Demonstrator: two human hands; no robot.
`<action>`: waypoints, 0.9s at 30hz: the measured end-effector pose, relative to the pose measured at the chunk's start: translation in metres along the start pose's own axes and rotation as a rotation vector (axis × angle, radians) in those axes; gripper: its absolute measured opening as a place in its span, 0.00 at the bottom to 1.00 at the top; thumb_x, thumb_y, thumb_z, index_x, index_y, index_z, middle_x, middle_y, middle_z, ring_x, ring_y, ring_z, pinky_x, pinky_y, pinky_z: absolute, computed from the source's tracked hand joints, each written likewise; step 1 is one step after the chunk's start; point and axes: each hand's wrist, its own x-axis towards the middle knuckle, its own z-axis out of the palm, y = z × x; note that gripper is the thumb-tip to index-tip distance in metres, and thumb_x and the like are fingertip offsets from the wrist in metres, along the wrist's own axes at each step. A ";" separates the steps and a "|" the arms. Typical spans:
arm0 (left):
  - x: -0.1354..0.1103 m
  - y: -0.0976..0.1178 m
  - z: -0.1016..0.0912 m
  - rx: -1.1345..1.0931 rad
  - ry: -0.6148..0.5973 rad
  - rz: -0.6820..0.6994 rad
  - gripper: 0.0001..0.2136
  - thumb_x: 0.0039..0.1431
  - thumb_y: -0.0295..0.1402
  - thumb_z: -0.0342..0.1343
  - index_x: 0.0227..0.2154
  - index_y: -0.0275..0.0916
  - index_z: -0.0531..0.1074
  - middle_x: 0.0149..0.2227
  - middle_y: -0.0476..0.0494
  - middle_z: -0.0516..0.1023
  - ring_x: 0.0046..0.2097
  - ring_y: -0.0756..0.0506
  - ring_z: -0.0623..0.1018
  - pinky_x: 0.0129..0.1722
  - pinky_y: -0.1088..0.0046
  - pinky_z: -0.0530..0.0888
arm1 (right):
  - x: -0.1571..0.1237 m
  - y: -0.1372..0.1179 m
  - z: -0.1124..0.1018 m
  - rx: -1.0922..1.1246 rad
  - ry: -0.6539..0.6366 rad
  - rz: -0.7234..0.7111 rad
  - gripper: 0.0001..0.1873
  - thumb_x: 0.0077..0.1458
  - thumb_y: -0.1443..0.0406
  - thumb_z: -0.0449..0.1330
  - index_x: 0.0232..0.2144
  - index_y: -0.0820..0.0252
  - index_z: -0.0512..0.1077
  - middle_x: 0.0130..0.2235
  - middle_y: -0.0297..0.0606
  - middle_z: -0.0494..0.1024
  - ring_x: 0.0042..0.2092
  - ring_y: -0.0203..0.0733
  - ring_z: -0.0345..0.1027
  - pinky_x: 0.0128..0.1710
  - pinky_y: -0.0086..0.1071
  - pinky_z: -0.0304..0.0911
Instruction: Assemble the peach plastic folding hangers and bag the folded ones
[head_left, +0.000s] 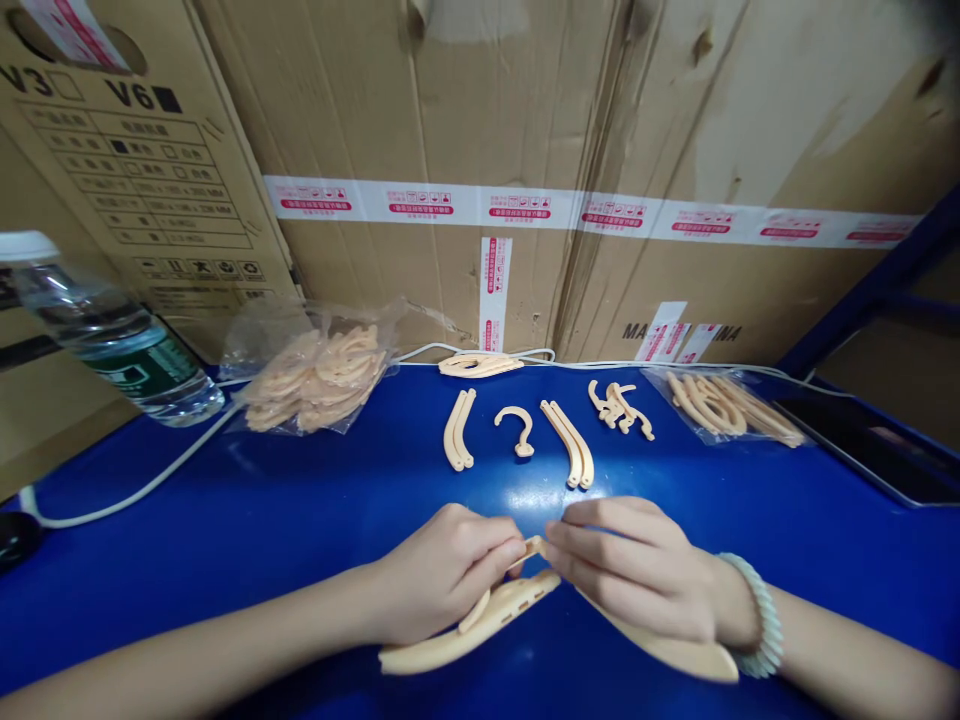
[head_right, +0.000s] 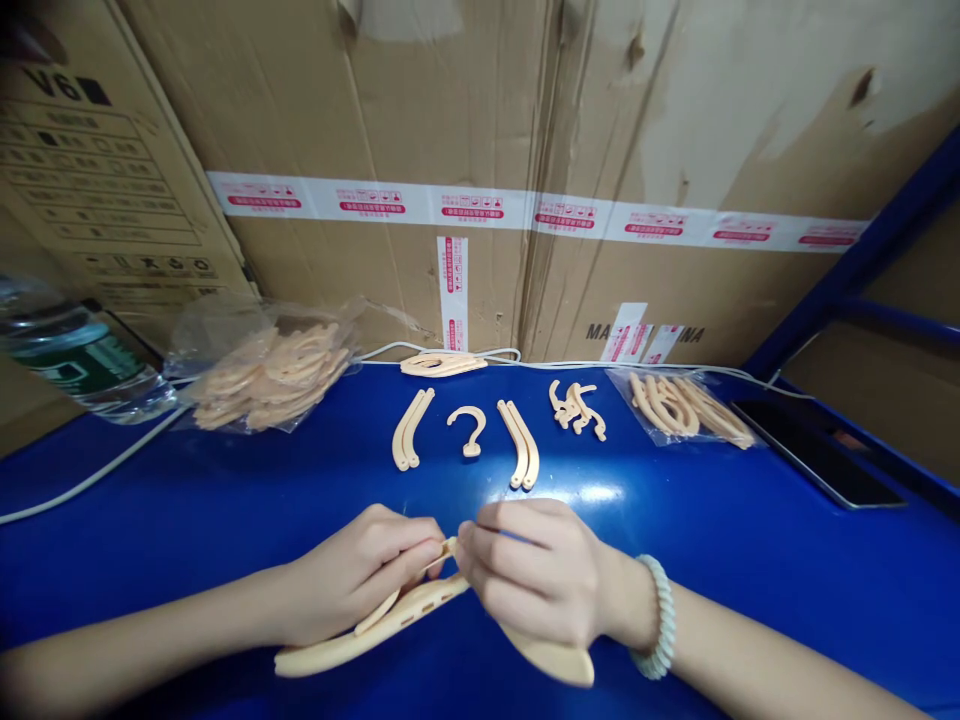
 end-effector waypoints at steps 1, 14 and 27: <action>0.000 -0.001 0.000 -0.037 -0.007 -0.025 0.18 0.70 0.35 0.41 0.26 0.39 0.69 0.21 0.51 0.68 0.24 0.50 0.68 0.26 0.76 0.62 | 0.002 0.000 -0.004 0.006 -0.035 0.008 0.14 0.64 0.73 0.51 0.44 0.60 0.75 0.37 0.43 0.82 0.39 0.46 0.77 0.35 0.37 0.75; 0.009 -0.012 -0.006 -0.902 0.120 -0.355 0.22 0.56 0.53 0.57 0.34 0.35 0.72 0.28 0.43 0.78 0.28 0.46 0.77 0.29 0.72 0.70 | -0.084 0.115 -0.036 -0.173 -0.052 1.074 0.13 0.58 0.65 0.52 0.44 0.62 0.69 0.29 0.40 0.76 0.32 0.48 0.71 0.31 0.38 0.65; 0.009 -0.020 -0.004 -1.003 0.358 -0.395 0.14 0.55 0.42 0.64 0.41 0.39 0.79 0.32 0.48 0.78 0.31 0.51 0.73 0.34 0.77 0.70 | -0.038 0.061 -0.015 -0.085 -0.037 0.791 0.17 0.65 0.66 0.52 0.54 0.65 0.67 0.41 0.46 0.75 0.43 0.46 0.68 0.45 0.40 0.65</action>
